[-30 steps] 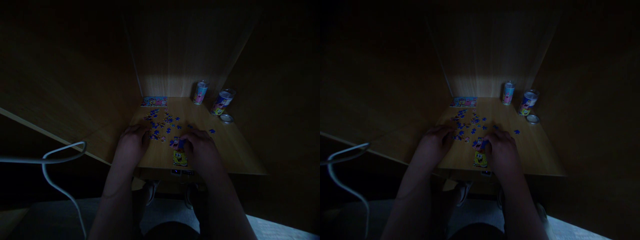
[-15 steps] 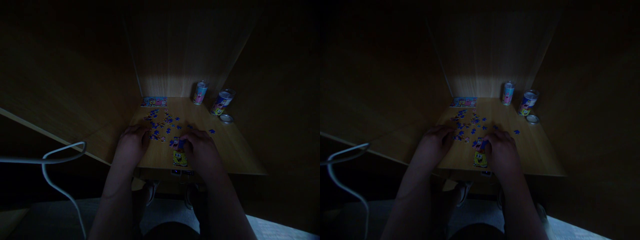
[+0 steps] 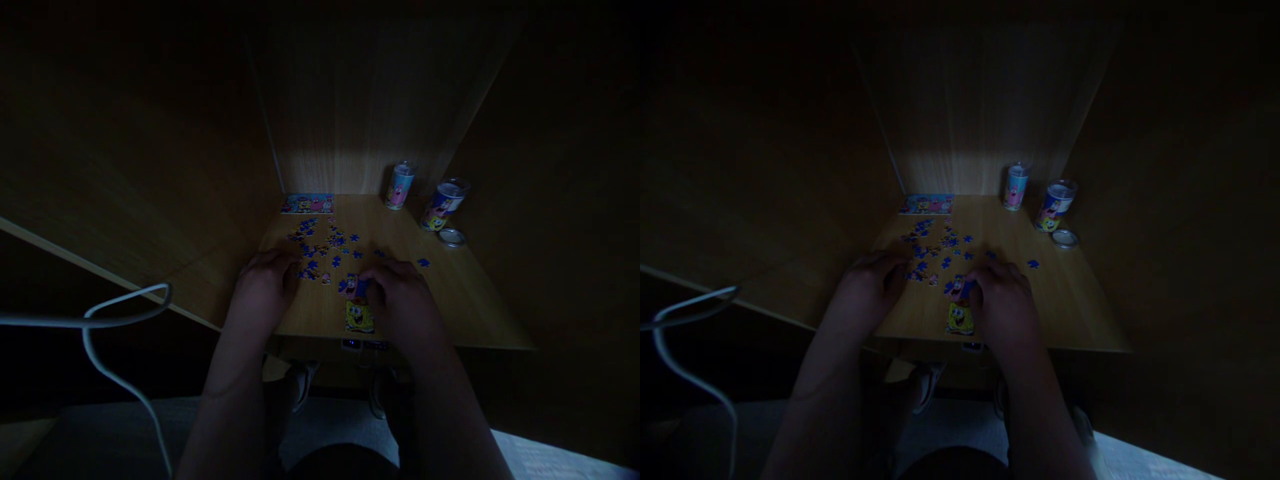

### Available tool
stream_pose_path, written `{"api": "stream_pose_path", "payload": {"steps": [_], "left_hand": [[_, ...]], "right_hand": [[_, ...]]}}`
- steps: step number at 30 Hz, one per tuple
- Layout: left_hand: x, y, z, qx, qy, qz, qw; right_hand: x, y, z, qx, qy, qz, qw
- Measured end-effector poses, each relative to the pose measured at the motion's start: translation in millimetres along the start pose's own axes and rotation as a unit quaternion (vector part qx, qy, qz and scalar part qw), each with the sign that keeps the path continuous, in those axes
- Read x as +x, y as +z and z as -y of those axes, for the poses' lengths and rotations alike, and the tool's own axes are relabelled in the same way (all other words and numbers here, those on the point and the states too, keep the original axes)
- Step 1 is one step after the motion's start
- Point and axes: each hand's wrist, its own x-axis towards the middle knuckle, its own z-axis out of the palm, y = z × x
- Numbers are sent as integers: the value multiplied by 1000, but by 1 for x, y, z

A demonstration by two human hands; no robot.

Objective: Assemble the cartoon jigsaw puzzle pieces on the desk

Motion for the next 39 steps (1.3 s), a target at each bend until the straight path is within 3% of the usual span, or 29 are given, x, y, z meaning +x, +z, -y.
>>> {"api": "stream_pose_path", "payload": {"steps": [39], "left_hand": [[0,2,2,-6,6,-9,1000]], "right_hand": [[0,1,-1,1,-9,-6,1000]]}}
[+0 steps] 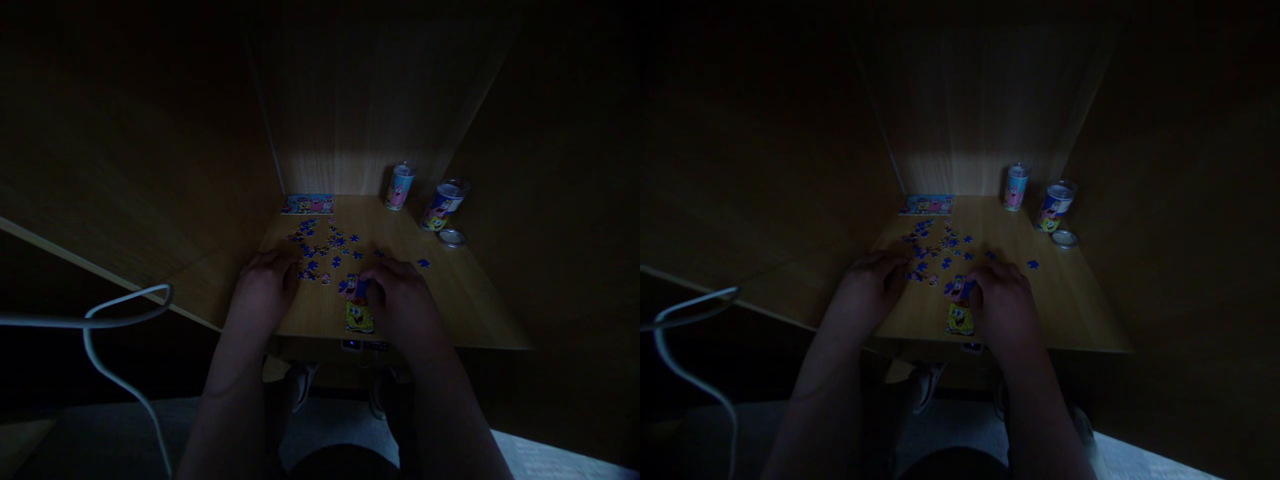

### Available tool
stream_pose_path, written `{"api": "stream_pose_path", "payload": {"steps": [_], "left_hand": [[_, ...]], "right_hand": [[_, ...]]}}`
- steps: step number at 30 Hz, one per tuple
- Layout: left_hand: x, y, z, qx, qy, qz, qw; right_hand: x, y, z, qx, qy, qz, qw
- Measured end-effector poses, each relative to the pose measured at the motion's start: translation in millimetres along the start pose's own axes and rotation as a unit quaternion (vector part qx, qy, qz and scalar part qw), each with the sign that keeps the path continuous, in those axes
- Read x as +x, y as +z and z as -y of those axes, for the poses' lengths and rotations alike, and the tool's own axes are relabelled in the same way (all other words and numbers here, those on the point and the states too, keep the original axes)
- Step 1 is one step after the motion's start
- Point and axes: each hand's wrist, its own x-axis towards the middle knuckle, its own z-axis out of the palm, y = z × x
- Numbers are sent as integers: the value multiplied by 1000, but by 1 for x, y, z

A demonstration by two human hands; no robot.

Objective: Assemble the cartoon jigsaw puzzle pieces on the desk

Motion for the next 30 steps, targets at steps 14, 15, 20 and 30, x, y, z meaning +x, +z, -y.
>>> {"api": "stream_pose_path", "payload": {"steps": [14,15,20,30], "left_hand": [[0,0,-3,-12,-18,-15,1000],[0,-1,-3,-14,-16,-16,1000],[0,-4,-2,-25,-6,13,1000],[0,-1,1,3,-3,15,1000]], "right_hand": [[1,-1,0,3,7,8,1000],[0,-1,0,4,6,11,1000],[0,-1,-1,1,7,9,1000],[1,-1,-2,0,2,13,1000]]}}
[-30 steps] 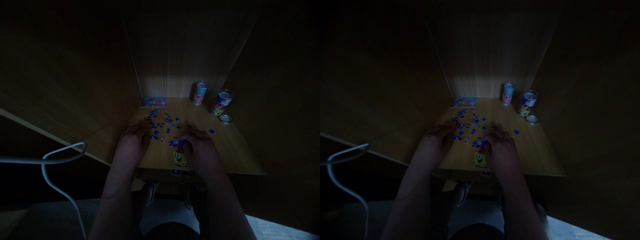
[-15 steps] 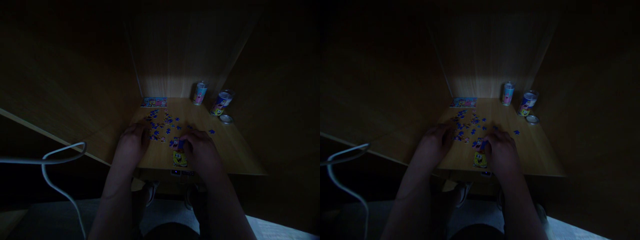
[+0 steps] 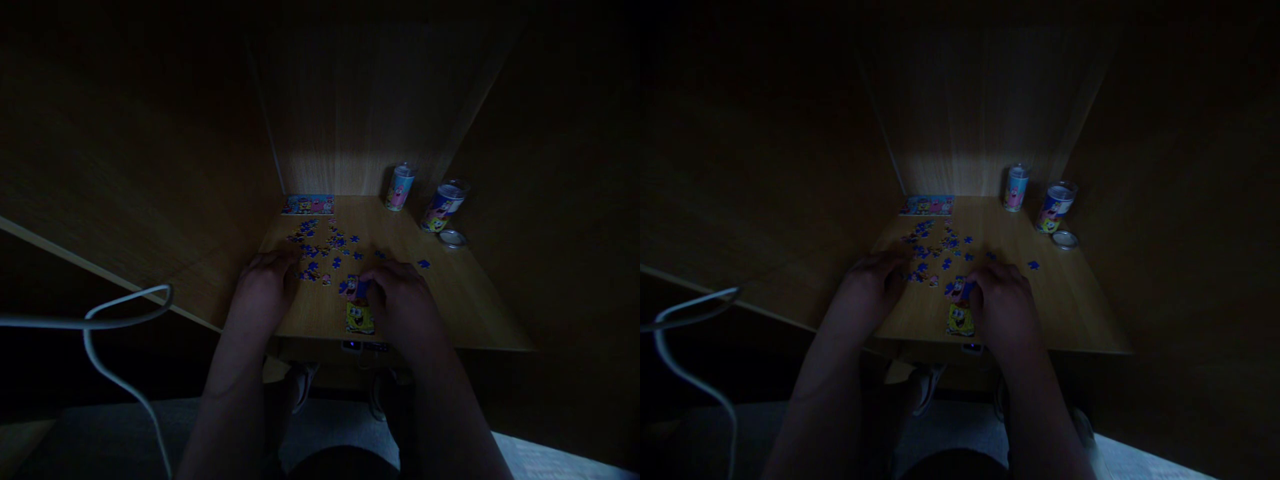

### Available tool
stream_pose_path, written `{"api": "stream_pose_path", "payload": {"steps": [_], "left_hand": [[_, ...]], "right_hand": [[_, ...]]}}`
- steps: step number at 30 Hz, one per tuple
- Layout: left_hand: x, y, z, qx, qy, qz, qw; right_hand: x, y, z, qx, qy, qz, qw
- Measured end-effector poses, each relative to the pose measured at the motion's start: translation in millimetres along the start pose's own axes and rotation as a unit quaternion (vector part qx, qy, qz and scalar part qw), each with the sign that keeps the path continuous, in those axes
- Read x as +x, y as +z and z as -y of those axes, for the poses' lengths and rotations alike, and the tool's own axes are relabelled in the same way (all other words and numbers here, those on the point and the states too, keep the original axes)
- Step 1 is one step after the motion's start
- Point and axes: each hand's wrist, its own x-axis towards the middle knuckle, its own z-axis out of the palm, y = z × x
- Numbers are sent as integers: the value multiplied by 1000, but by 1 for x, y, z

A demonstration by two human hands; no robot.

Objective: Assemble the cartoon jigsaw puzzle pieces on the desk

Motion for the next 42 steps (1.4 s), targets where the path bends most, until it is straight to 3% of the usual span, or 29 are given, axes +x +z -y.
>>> {"api": "stream_pose_path", "payload": {"steps": [5,10,17,42], "left_hand": [[0,2,1,4,-1,0,1000],[-2,4,1,-3,-1,-40,999],[-2,6,1,-11,6,11,1000],[0,1,-2,19,-38,-15,999]], "right_hand": [[0,1,-2,9,0,-3,1000],[0,1,-2,2,-1,-4,1000],[0,0,1,2,2,-1,1000],[0,1,0,-2,3,-4,1000]]}}
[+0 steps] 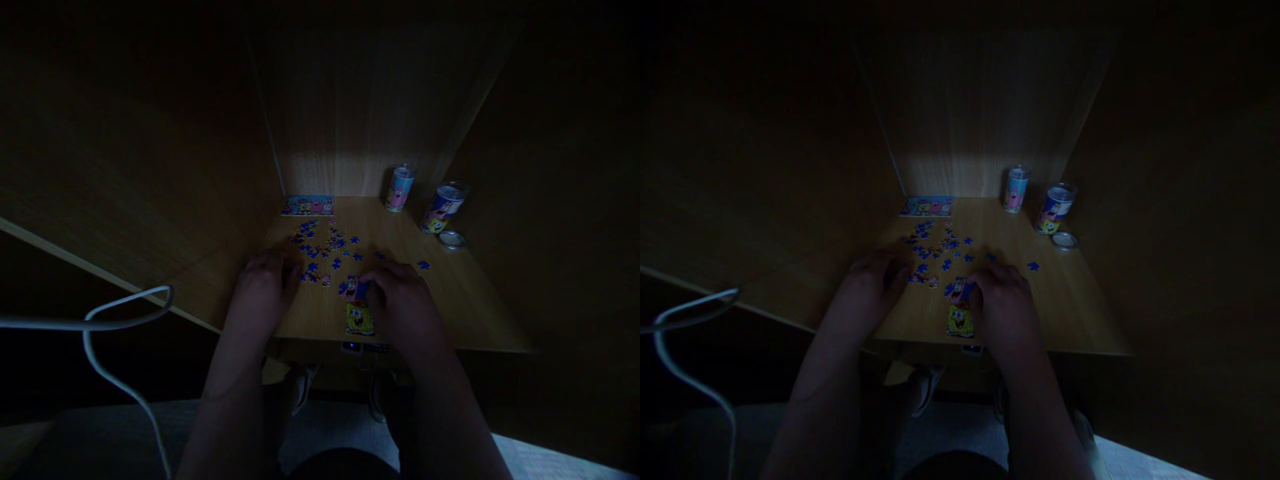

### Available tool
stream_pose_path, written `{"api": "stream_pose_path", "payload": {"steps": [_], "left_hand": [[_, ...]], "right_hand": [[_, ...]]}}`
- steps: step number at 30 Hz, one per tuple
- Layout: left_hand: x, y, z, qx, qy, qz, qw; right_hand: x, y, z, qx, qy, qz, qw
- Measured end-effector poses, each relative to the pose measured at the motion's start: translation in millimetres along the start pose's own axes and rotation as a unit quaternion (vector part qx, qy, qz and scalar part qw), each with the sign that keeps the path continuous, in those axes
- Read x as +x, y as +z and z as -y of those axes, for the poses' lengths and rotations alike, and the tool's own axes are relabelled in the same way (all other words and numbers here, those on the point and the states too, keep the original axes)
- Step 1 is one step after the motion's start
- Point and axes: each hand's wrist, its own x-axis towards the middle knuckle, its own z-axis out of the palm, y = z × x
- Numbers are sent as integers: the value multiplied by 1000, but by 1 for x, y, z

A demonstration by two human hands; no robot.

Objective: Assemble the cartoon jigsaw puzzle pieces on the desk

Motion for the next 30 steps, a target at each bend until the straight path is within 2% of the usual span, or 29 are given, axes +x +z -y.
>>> {"api": "stream_pose_path", "payload": {"steps": [4,17,27,30], "left_hand": [[0,-1,0,8,19,16,1000],[2,-3,1,-36,11,46,998],[2,-3,-1,-81,34,35,996],[2,-2,-1,-93,42,12,995]], "right_hand": [[0,1,-1,7,-1,0,1000],[0,0,1,-1,-2,-3,1000],[0,-2,2,-6,3,0,1000],[0,-2,1,-4,-1,0,1000]]}}
